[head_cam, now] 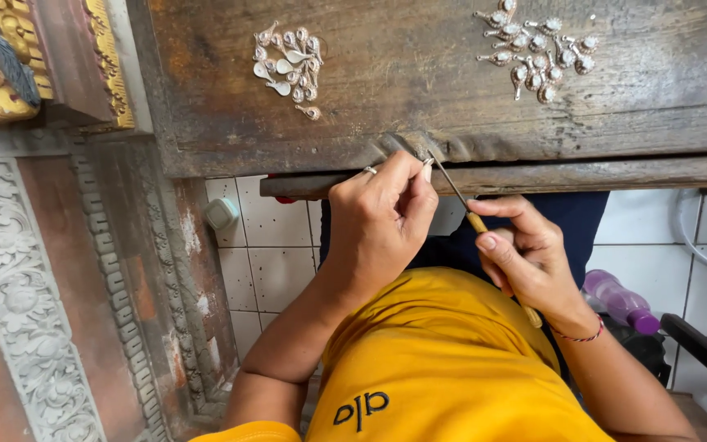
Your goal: The person is using a needle file to smooth and refine the edges of small silver jewelry components on a wooden workbench.
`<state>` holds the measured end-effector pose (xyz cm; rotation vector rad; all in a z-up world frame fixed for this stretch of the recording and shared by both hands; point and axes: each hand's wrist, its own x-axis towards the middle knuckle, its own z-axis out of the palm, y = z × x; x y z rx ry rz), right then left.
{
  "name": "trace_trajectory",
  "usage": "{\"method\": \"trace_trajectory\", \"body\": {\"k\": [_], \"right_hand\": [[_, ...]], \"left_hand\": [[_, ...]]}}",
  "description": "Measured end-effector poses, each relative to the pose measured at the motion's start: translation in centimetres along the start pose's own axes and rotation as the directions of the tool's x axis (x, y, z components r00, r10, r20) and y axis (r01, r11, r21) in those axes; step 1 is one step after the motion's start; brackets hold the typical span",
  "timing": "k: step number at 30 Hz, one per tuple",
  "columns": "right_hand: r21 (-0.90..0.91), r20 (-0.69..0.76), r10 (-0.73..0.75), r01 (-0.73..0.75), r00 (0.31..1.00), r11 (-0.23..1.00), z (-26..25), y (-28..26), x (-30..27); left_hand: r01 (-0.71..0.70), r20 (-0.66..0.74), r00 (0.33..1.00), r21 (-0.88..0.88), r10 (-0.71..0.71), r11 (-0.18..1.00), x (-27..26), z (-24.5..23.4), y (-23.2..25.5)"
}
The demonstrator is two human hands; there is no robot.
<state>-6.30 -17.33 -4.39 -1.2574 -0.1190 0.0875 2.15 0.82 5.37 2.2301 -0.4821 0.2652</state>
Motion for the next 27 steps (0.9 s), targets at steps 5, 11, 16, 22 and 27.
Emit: {"method": "trace_trajectory", "body": {"k": [5,11,16,22,27], "right_hand": [[-0.482,0.017,-0.158,0.146,0.987,0.864,2.2,-4.3,3.5],[-0.292,-0.011,-0.093,0.086,0.996,0.953,0.8,-3.3,2.4],[-0.015,-0.029,0.002,-0.002,1.0,1.0,0.5,-0.4,-0.4],[-0.511,0.047,-0.128,0.135,0.991,0.849,2.3,-5.8,3.9],[-0.291,0.041,-0.034,0.044,0.999,0.956,0.6,-3.5,2.3]], "left_hand": [[-0.014,0.034,0.999,0.028,0.013,1.0,0.2,-0.1,-0.1],[0.024,0.045,0.999,0.017,-0.024,1.0,0.5,-0.2,0.4],[0.035,0.066,0.997,-0.015,-0.034,0.999,0.9,-0.4,0.4],[0.045,0.116,0.992,0.044,-0.05,0.998,1.0,-0.7,0.5],[0.054,0.118,0.991,0.04,-0.058,0.998,1.5,-0.8,0.8]]}}
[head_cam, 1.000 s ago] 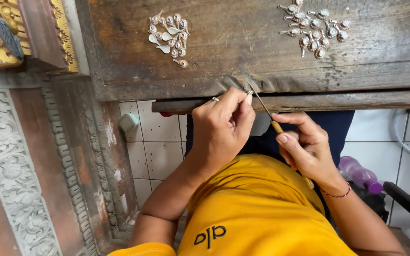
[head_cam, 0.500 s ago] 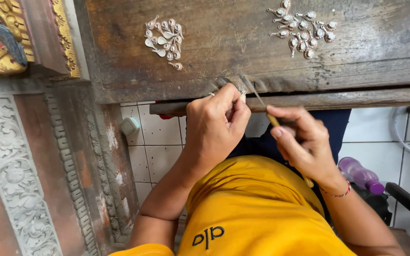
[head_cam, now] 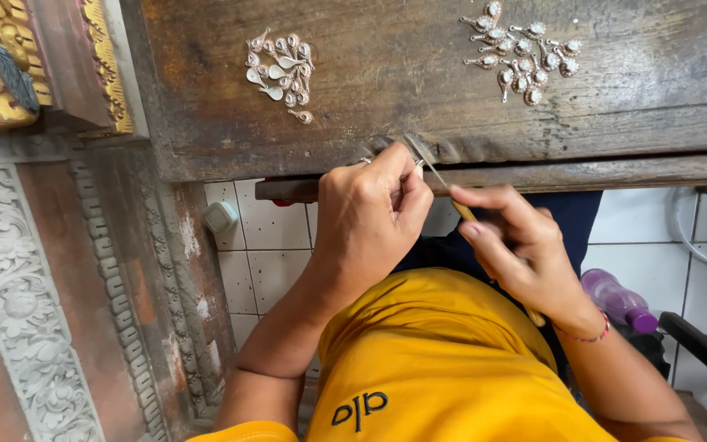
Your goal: The person is using a needle file to smooth and refine the edges of small silver jewelry components on a wooden workbench.
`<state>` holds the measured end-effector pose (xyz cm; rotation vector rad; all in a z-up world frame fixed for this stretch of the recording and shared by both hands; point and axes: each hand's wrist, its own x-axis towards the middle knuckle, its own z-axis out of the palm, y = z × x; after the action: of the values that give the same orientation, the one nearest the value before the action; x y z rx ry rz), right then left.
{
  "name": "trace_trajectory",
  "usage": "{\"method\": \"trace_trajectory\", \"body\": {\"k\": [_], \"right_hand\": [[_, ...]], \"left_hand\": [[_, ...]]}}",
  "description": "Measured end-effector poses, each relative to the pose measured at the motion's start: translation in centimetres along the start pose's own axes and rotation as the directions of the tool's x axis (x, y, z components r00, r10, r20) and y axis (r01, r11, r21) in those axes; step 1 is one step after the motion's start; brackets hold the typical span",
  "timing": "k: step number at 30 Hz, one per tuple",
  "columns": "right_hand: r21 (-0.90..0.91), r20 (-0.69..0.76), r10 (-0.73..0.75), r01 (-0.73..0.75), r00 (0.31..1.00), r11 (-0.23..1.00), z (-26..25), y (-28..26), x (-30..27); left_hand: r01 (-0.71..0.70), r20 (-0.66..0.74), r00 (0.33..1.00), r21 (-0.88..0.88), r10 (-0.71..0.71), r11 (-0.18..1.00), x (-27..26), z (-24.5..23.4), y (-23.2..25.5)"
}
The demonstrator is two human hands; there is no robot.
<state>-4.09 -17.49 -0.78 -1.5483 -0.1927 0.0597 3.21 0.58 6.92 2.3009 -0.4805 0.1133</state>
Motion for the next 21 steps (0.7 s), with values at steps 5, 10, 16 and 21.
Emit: {"method": "trace_trajectory", "body": {"k": [5,10,16,21], "right_hand": [[-0.04,0.004,0.008,-0.008,1.0,0.999,-0.2,-1.7,0.4],[-0.545,0.159,-0.04,0.121,0.986,0.829,-0.2,-4.9,2.9],[-0.458,-0.055,-0.039,0.01,0.998,0.889,0.5,-4.7,3.8],[-0.377,-0.066,0.01,-0.034,0.998,0.926,1.6,-2.9,3.9]], "left_hand": [[0.003,0.02,1.0,0.007,-0.003,1.0,0.2,-0.2,-0.2],[-0.039,0.079,0.996,0.111,0.03,0.993,-0.5,-0.1,-0.4],[0.0,0.058,0.998,0.051,-0.003,0.999,-1.2,-0.3,-0.4],[-0.024,-0.015,1.0,-0.012,0.024,1.0,-1.6,-0.3,-0.2]]}}
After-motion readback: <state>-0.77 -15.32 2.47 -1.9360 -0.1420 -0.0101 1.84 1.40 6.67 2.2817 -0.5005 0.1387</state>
